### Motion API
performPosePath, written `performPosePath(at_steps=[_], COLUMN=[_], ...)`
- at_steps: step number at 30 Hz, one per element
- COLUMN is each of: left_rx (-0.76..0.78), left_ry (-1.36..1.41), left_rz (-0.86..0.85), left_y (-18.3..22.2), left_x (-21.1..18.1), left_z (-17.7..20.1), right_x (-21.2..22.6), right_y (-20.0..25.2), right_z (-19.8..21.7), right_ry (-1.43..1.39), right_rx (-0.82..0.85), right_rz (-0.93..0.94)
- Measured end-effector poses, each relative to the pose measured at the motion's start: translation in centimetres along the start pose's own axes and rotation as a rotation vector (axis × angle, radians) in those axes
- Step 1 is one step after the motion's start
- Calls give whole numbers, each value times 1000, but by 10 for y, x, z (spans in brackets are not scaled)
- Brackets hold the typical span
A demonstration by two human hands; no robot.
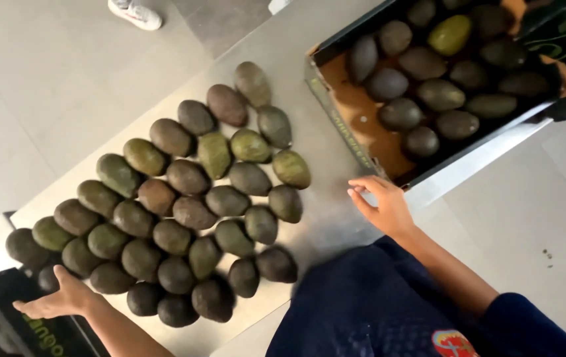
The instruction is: The person is sorting avocados on a table and placing them into cardboard boxes.
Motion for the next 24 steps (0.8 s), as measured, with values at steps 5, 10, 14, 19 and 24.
performPosePath(at_steps=[5,10,14,19,24], left_rx=[121,264,362,562,976], left_ry=[252,441,628,564,721], left_rz=[-126,-127,-357,-505,-389], left_y=[61,160,259,369,447], left_x=[-173,-375,-542,-688,-762], left_z=[71,131,168,155,73], right_x=[-37,-90,-139,-204,-233], right_y=[-18,-45,-72,-90,-93], right_z=[46,103,140,165,176], right_ry=[-85,-132,-122,-84,91], right_rx=[-73,-101,-57,-15,-12], right_rz=[-90,-17,45,62,266])
Point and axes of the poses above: each hand's wrist, its own y-axis away from the middle knuckle, its own z-axis out of the back of the hand, x = y × z, the point moved 6 cm from there along -y, towards the middle knuckle, and after that the axes turned 4 degrees about y, right-handed, at the moved point
